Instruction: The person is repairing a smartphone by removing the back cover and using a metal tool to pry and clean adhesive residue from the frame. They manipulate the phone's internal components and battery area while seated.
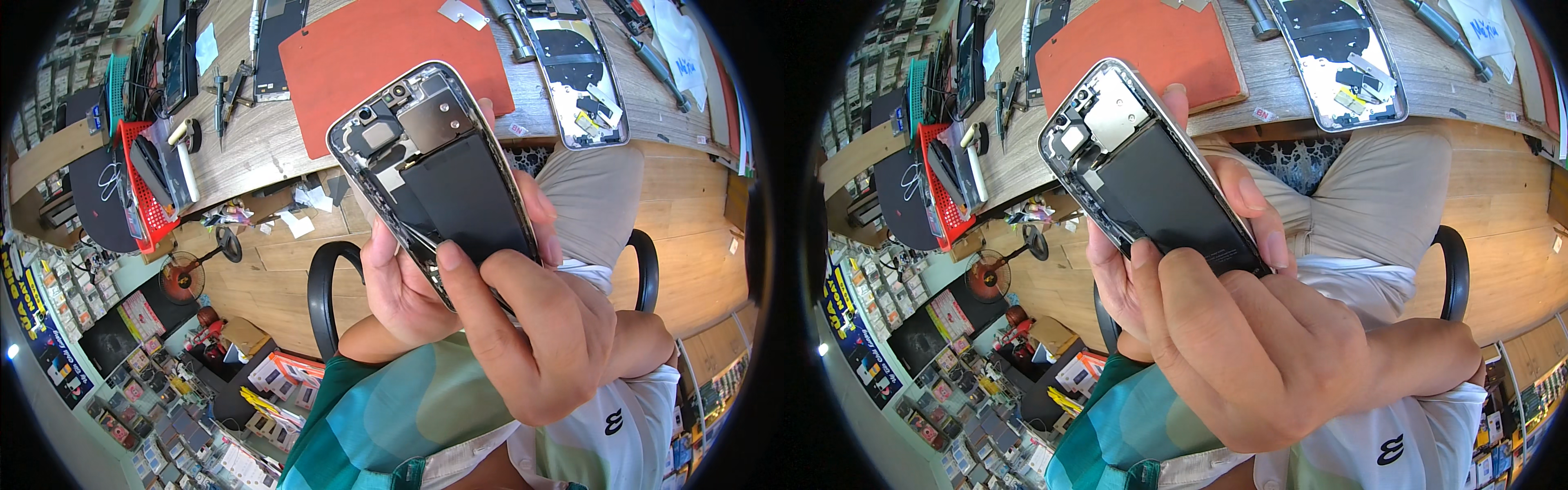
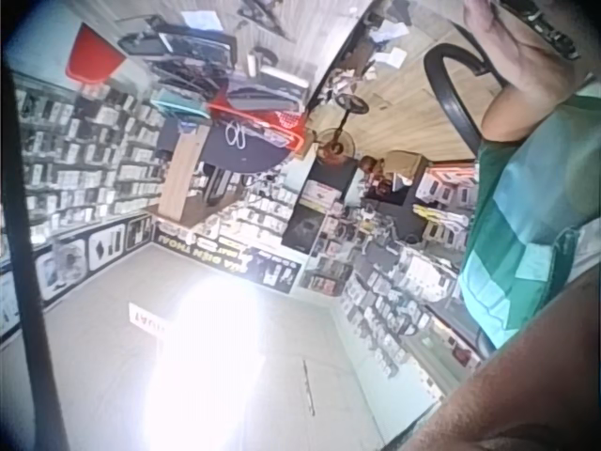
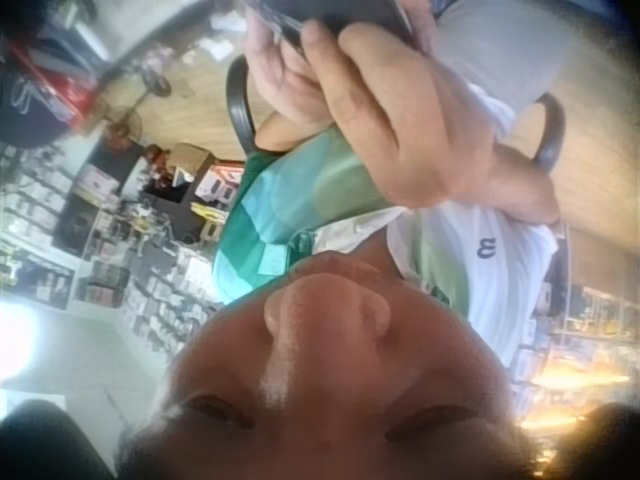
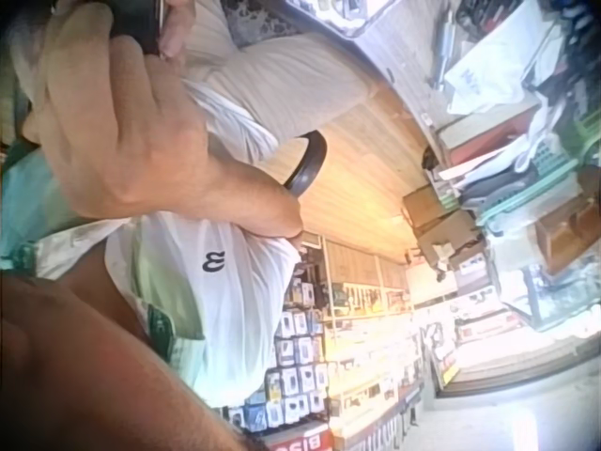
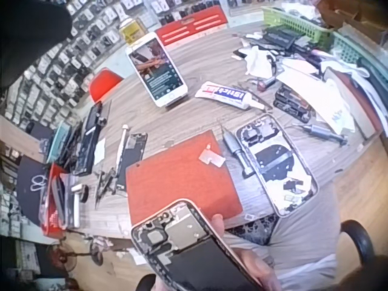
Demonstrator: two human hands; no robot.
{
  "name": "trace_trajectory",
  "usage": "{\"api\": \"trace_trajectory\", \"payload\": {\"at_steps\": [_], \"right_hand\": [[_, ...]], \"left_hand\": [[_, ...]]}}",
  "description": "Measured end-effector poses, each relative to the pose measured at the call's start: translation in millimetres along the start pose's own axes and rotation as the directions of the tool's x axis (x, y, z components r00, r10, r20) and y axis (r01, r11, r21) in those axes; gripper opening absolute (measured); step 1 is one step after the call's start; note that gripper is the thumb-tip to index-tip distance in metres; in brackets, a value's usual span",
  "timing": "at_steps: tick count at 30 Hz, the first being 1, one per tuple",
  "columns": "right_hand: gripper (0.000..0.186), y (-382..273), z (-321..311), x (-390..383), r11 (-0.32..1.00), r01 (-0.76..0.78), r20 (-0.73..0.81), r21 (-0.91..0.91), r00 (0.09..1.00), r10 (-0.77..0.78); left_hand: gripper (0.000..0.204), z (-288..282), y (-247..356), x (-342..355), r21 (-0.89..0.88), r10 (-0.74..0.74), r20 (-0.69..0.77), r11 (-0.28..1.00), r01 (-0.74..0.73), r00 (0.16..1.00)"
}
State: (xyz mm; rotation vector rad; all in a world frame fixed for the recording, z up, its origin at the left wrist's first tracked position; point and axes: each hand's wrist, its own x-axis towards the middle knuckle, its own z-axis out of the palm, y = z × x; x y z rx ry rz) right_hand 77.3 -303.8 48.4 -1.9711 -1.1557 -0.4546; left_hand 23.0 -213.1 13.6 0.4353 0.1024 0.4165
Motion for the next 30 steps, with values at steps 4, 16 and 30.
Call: {"api": "trace_trajectory", "payload": {"at_steps": [4,16,30], "right_hand": [[0.035,-4,-5,8,0.999,-0.03,0.018,0.018,0.999,0.029],[0.031,-3,13,-14,1.0,-0.012,-0.14,-0.01,0.99,0.011],[0.032,-8,20,-15,0.995,-0.097,-0.222,0.04,0.969,0.103]], "left_hand": [[0.097,5,0,1,-0.02,0.001,-0.029,1.0,-0.001,1.0],[0.099,5,0,1,-0.097,-0.044,-0.085,0.995,0.035,0.995],[0.095,4,-4,1,-0.051,-0.003,-0.056,0.999,0.0,0.998]]}}
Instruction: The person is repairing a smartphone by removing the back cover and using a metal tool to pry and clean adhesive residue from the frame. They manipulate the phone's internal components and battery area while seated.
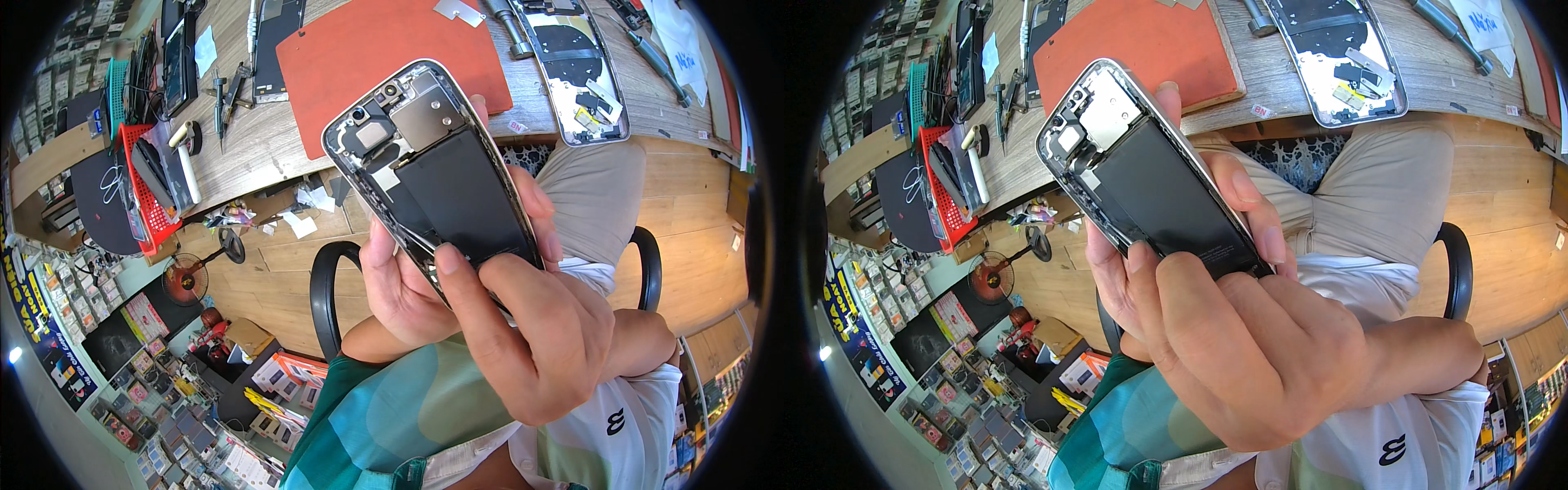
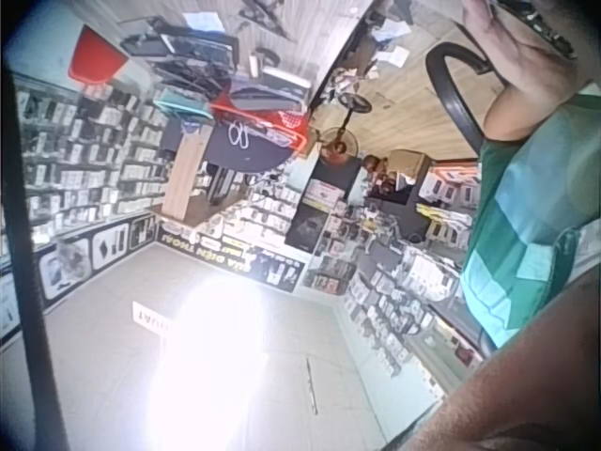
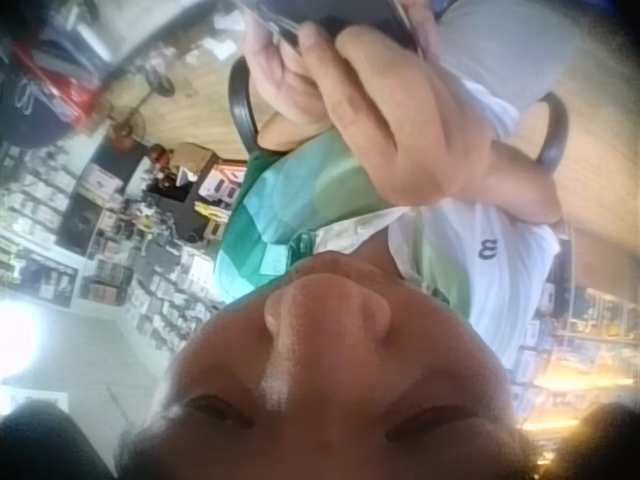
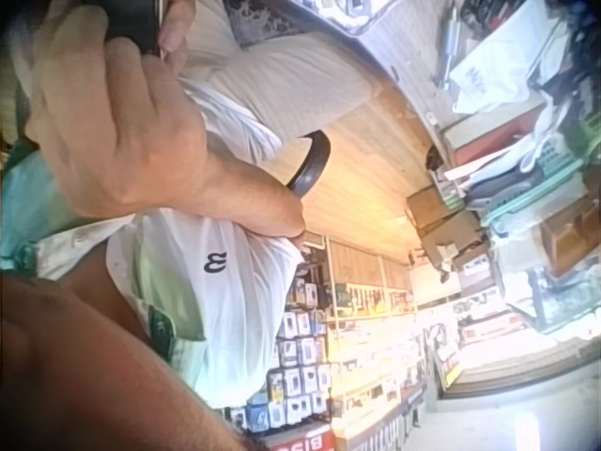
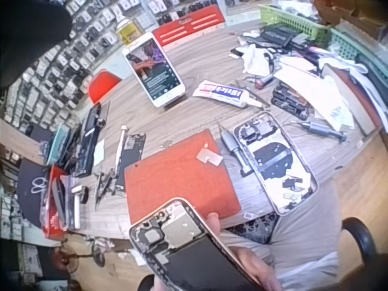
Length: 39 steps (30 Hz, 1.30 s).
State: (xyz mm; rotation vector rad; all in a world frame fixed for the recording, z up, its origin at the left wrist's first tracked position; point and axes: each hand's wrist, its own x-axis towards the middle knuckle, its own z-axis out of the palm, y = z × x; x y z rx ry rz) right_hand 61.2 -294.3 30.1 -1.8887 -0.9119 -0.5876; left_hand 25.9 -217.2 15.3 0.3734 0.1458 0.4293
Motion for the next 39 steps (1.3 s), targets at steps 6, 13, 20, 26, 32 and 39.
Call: {"api": "trace_trajectory", "payload": {"at_steps": [6,13,20,26,32,39], "right_hand": [[0.035,9,-24,18,0.992,0.127,0.25,0.014,0.96,-0.126],[0.04,80,-19,106,0.98,0.126,0.328,0.154,0.929,-0.171],[0.063,156,98,242,0.995,0.05,0.326,0.089,0.942,-0.076],[0.088,199,173,279,0.999,-0.026,0.445,0.019,0.896,0.015],[0.056,200,185,281,0.966,-0.156,0.506,0.208,0.862,0.03],[0.058,186,176,279,0.931,-0.315,0.492,0.187,0.85,0.189]], "left_hand": [[0.095,-6,3,-2,-0.023,-0.032,0.028,0.999,0.032,0.999],[0.084,-4,24,16,0.087,0.089,0.012,0.992,-0.09,0.996],[0.074,1,71,84,0.182,0.201,0.06,0.961,-0.209,0.978],[0.07,-14,86,109,0.128,0.183,0.088,0.973,-0.193,0.979],[0.07,-14,86,107,0.092,0.151,0.106,0.983,-0.161,0.983],[0.072,-15,87,105,0.077,0.144,0.084,0.986,-0.15,0.986]]}}
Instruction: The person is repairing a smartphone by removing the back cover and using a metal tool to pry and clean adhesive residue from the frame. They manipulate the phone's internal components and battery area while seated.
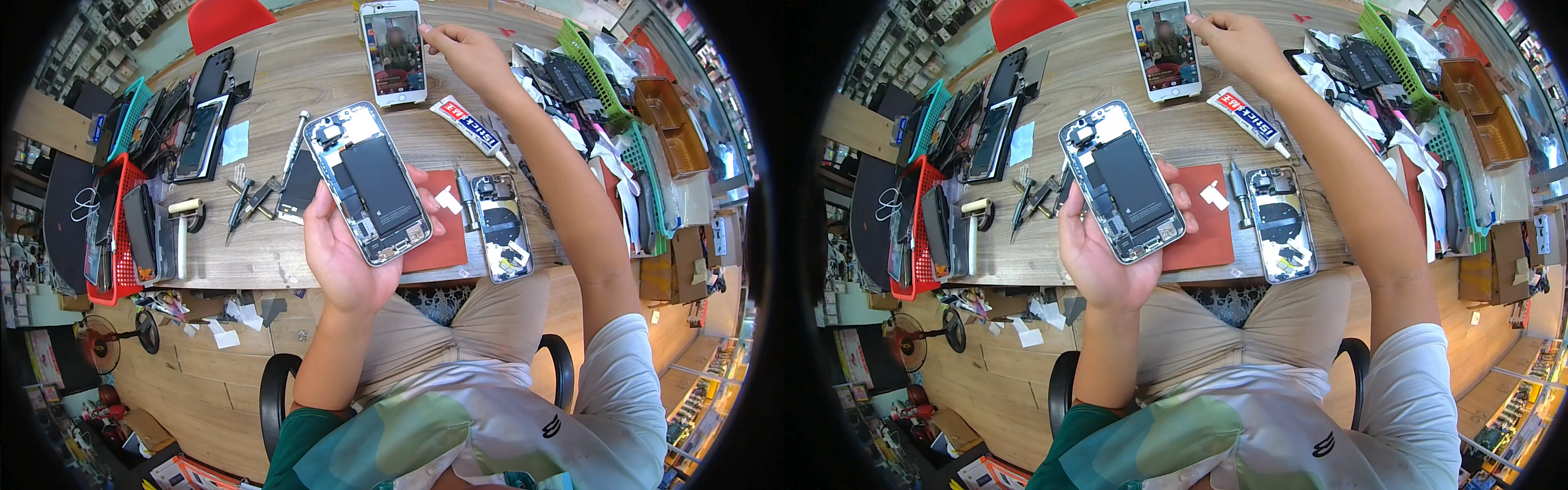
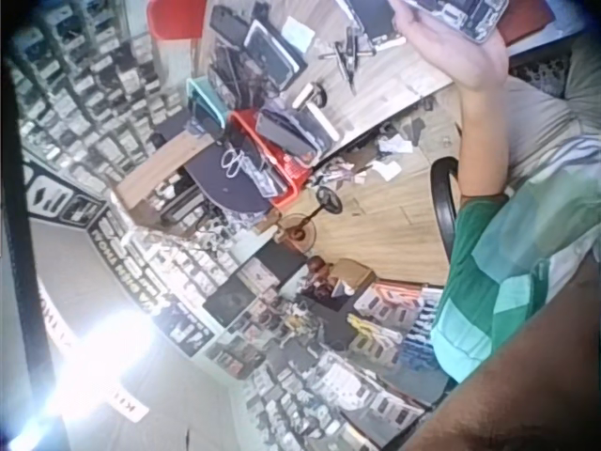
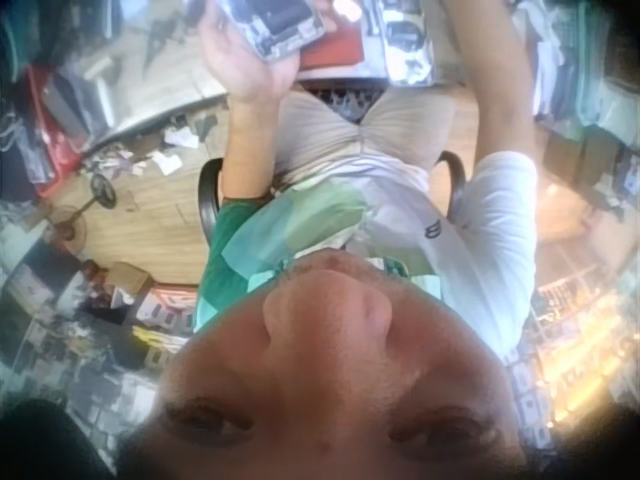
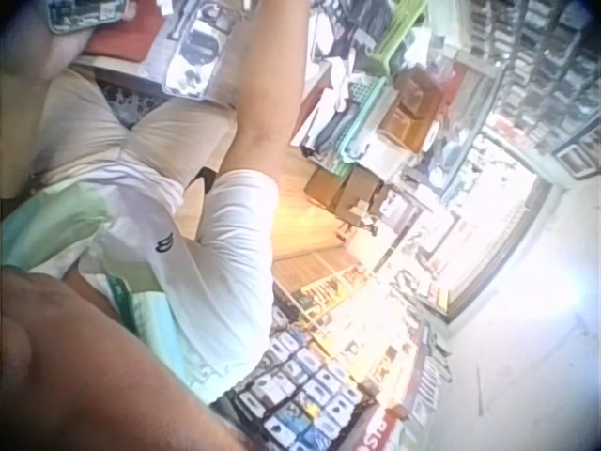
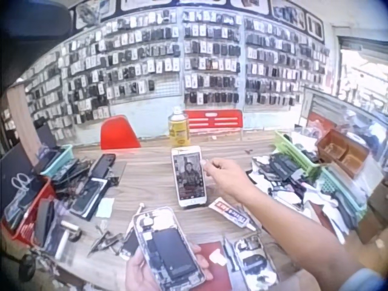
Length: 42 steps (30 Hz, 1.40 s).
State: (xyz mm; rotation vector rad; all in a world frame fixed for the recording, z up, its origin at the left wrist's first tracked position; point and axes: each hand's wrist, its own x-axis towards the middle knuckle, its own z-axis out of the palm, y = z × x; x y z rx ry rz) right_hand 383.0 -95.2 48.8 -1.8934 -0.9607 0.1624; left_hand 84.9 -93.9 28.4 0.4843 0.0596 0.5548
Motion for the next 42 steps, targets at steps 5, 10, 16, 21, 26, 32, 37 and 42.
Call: {"api": "trace_trajectory", "payload": {"at_steps": [5,10,16,21,26,32,37,42], "right_hand": [[0.056,4,2,1,0.998,0.07,0.018,-0.006,0.997,-0.07],[0.053,1,6,-6,0.991,0.112,0.06,-0.077,0.992,-0.107],[0.054,4,16,-1,0.986,0.148,0.034,-0.076,0.989,-0.146],[0.056,1,12,3,1.0,-0.019,0.045,0.008,0.999,0.019],[0.056,-7,10,-2,0.998,-0.063,0.077,-0.022,0.995,0.064],[0.053,-4,8,-6,0.999,-0.032,0.05,0.021,0.998,0.03],[0.051,1,7,-1,0.996,0.023,-0.002,0.084,1.0,-0.023],[0.053,-1,10,2,0.986,0.151,0.032,-0.066,0.988,-0.15]], "left_hand": [[0.072,0,0,-1,0.003,0.019,0.013,1.0,-0.019,1.0],[0.072,-1,0,-1,0.034,0.035,0.018,0.999,-0.035,0.999],[0.072,0,0,-1,0.043,0.035,0.003,0.998,-0.035,0.999],[0.071,1,-1,-1,0.016,0.026,0.003,1.0,-0.026,1.0],[0.071,2,0,0,0.021,0.032,0.0,0.999,-0.032,0.999],[0.071,2,0,0,0.013,0.035,0.003,0.999,-0.035,0.999],[0.072,1,0,0,0.006,0.031,0.019,0.999,-0.031,0.999],[0.072,2,0,0,0.013,0.034,0.006,0.999,-0.034,0.999]]}}
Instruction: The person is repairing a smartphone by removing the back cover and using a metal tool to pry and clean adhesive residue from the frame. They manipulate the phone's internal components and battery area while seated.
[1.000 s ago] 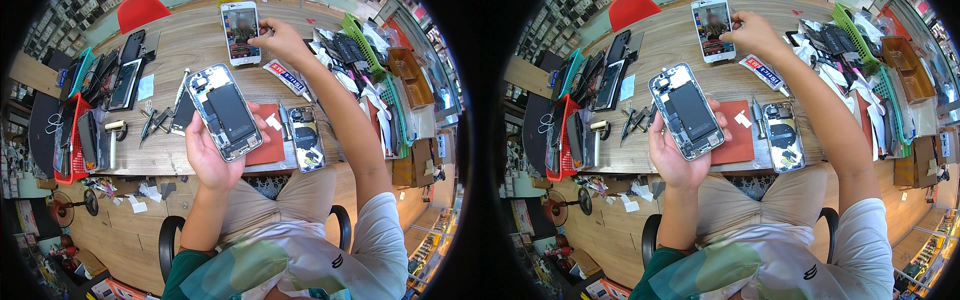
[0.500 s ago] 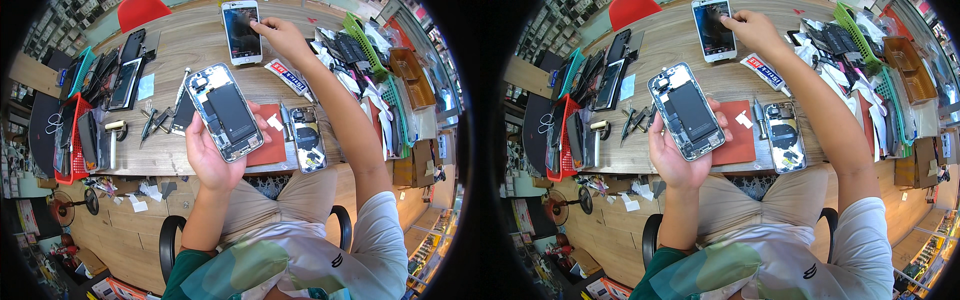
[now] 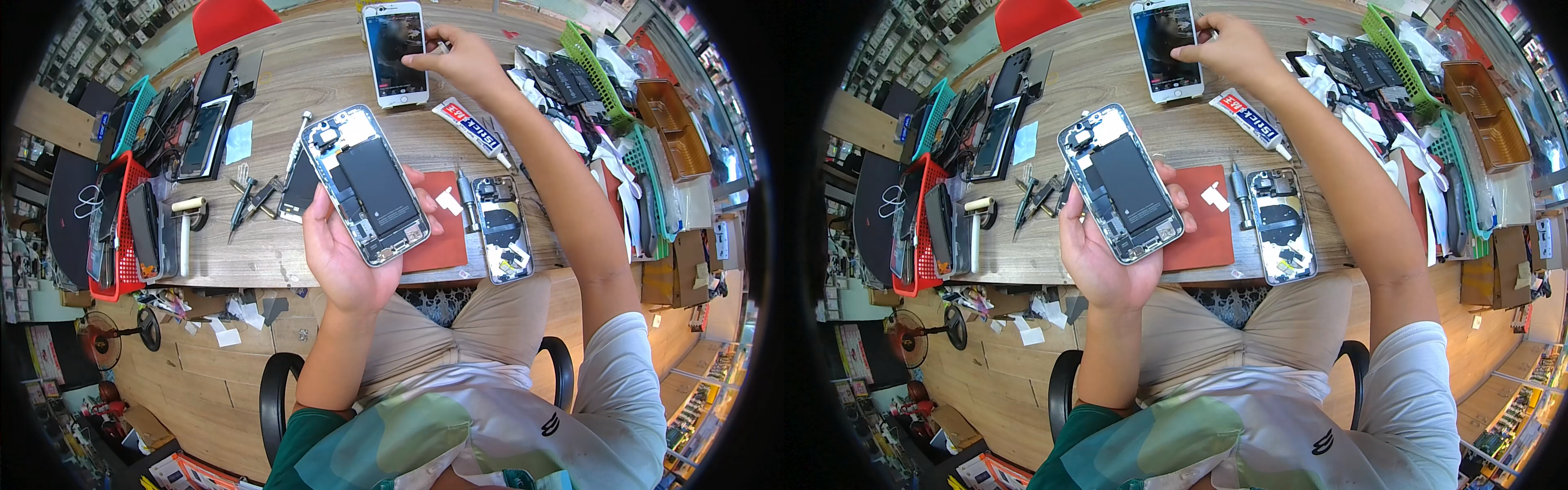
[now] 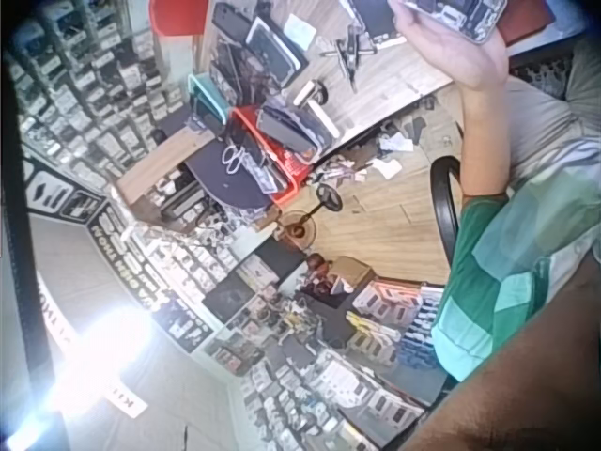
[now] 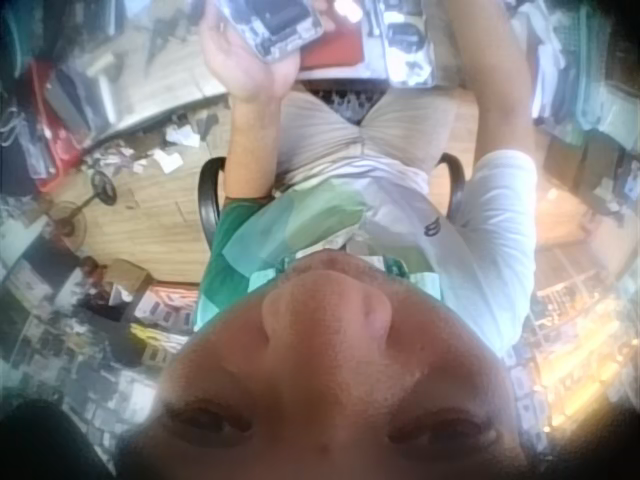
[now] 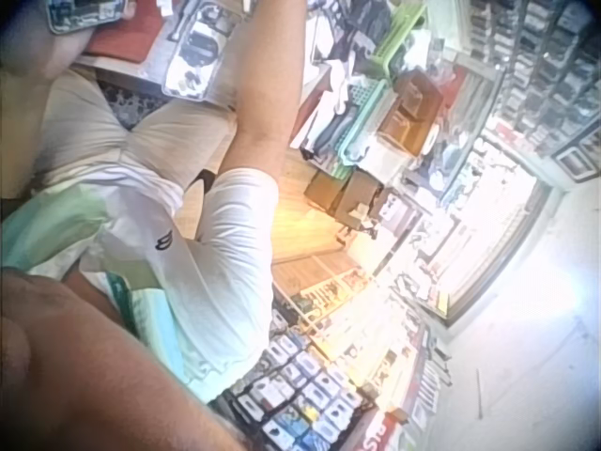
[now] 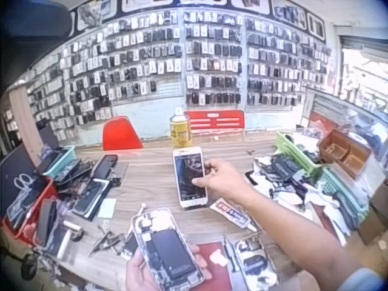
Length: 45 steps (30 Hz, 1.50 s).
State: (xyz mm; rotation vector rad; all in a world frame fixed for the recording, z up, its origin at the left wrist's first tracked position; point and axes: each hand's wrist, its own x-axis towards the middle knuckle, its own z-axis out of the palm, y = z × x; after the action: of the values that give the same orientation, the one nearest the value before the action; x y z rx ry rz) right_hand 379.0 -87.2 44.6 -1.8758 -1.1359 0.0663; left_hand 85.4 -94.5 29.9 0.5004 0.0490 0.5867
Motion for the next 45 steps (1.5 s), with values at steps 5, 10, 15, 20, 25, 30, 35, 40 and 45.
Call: {"api": "trace_trajectory", "payload": {"at_steps": [5,10,15,20,25,30,35,40,45], "right_hand": [[0.05,2,0,5,0.994,-0.098,0.035,0.044,0.995,0.097],[0.048,3,4,1,0.987,-0.086,-0.024,0.138,0.996,0.09],[0.053,8,1,3,0.99,-0.078,-0.033,0.113,0.996,0.083],[0.054,-2,-6,1,0.987,-0.146,0.031,0.067,0.989,0.144],[0.054,1,-1,0,1.0,0.018,-0.015,-0.023,1.0,-0.019],[0.053,7,5,8,0.988,-0.092,-0.003,0.125,0.996,0.093],[0.048,0,-1,6,0.971,-0.194,0.032,0.137,0.981,0.192],[0.049,7,-4,8,0.983,-0.144,-0.004,0.117,0.989,0.145],[0.049,5,-4,5,0.99,-0.112,-0.013,0.09,0.993,0.114]], "left_hand": [[0.072,1,0,0,0.005,0.002,-0.001,1.0,-0.002,1.0],[0.072,1,0,0,-0.009,0.0,0.007,1.0,0.0,1.0],[0.071,-1,-1,0,-0.008,0.001,0.003,1.0,-0.001,1.0],[0.07,-2,-1,-1,0.001,0.008,0.008,1.0,-0.008,1.0],[0.071,-1,-1,-1,-0.009,0.002,0.002,1.0,-0.002,1.0],[0.071,0,0,-1,-0.017,-0.002,-0.005,1.0,0.001,1.0],[0.071,-1,-2,-1,-0.008,0.006,-0.008,1.0,-0.006,1.0],[0.07,-1,-2,0,-0.006,0.01,0.01,1.0,-0.01,1.0],[0.07,-2,-2,-1,-0.001,0.016,0.011,1.0,-0.016,1.0]]}}
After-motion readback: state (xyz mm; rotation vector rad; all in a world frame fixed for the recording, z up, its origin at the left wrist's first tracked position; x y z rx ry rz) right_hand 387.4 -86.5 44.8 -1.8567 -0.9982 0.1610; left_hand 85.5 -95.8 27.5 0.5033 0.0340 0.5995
